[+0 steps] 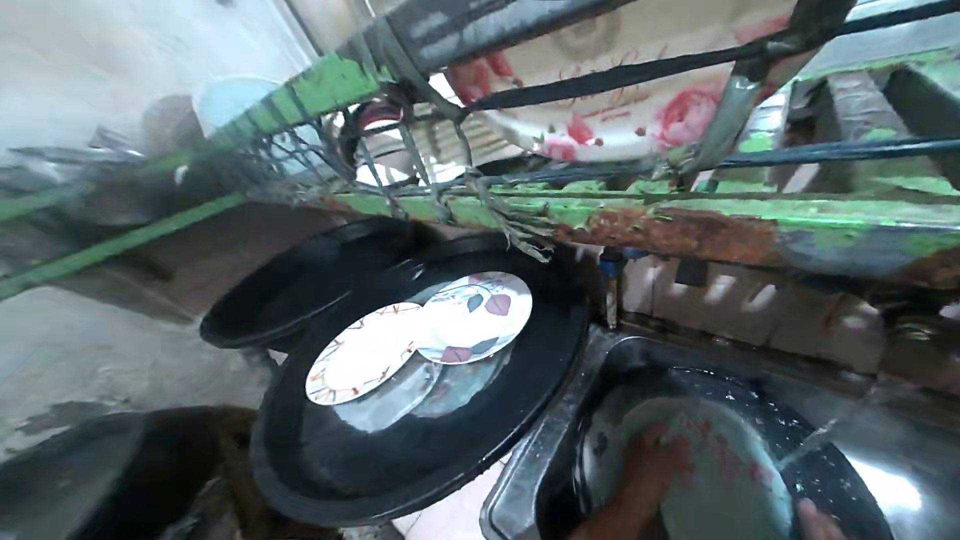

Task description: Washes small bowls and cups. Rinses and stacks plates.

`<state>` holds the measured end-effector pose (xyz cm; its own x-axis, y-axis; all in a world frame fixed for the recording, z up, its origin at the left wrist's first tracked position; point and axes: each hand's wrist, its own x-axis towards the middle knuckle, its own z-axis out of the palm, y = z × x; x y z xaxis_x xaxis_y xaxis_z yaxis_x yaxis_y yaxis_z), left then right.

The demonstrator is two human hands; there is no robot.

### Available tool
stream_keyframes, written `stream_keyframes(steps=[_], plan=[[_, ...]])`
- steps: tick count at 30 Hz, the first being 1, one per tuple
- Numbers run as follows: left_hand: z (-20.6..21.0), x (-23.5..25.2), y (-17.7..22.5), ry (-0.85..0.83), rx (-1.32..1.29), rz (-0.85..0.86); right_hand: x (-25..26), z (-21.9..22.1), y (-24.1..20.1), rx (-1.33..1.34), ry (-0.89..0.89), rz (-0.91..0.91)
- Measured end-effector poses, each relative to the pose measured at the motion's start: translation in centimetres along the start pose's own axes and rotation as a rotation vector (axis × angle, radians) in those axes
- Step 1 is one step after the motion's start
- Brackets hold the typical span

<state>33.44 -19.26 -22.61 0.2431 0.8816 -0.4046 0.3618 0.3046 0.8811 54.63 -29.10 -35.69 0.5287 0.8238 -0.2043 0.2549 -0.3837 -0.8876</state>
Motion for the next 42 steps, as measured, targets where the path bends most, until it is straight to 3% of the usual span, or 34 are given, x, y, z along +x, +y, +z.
stream_keyframes(steps=[2,4,6,8,10,13,17,20,22,24,27,29,32,35,37,39,42], plan=[[-1.5,-2.0,3.6,0.032,-0.002,0.142,-0.7,0.7,-0.7,-0.324,-0.023,-0.25],[-4.0,-4.1,6.1,0.18,0.003,0.377,-1.6,1.3,-2.7,-0.534,-0.179,-0.249],[-7.2,-5.3,7.2,0.386,-0.175,0.613,-1.9,2.0,-3.4,-0.582,-0.288,-0.202],[-10.2,-6.5,9.0,0.612,-0.373,0.585,-1.6,1.9,-2.9,-0.522,-0.259,-0.183],[-13.1,-7.0,9.8,0.696,-0.681,0.542,-0.9,1.2,-2.9,-0.439,-0.175,-0.088],[-16.3,-6.6,8.7,0.721,-1.053,0.497,-0.4,0.0,-2.3,-0.251,0.034,-0.031],[-15.0,-5.9,8.4,0.646,-1.156,0.497,-0.5,-0.5,-1.4,0.206,0.094,0.273],[-9.6,-5.4,7.3,0.365,-0.809,0.579,-1.1,-0.8,-1.5,0.465,0.043,0.297],[-5.2,-3.9,5.6,0.155,-0.367,0.567,-1.2,-0.9,-1.6,0.536,0.078,0.234],[-1.3,-0.7,3.0,-0.018,0.14,0.438,-1.0,-1.2,-1.6,0.622,0.129,0.212],[3.7,4.4,-2.3,-0.109,0.711,0.291,-0.6,-1.4,-2.4,0.819,0.178,0.267],[6.9,4.5,-5.2,-0.043,1.011,0.361,-0.5,-1.4,-2.5,0.832,0.192,0.293],[10.7,3.0,-8.0,-0.126,1.038,0.547,-0.5,-1.1,-2.4,0.745,0.201,0.328],[11.9,3.0,-7.2,-0.451,1.112,0.758,-0.6,-1.2,-1.9,0.619,0.129,0.321],[10.0,3.2,-5.7,-0.563,1.097,0.627,-1.1,-1.0,-1.9,0.633,0.09,0.317],[7.5,3.4,-4.3,-0.376,1.075,0.355,-0.9,-0.6,-2.3,0.679,0.135,0.39],[5.0,6.0,-3.2,-0.038,1.048,0.269,-0.7,-0.4,-2.3,0.685,0.106,0.474]])
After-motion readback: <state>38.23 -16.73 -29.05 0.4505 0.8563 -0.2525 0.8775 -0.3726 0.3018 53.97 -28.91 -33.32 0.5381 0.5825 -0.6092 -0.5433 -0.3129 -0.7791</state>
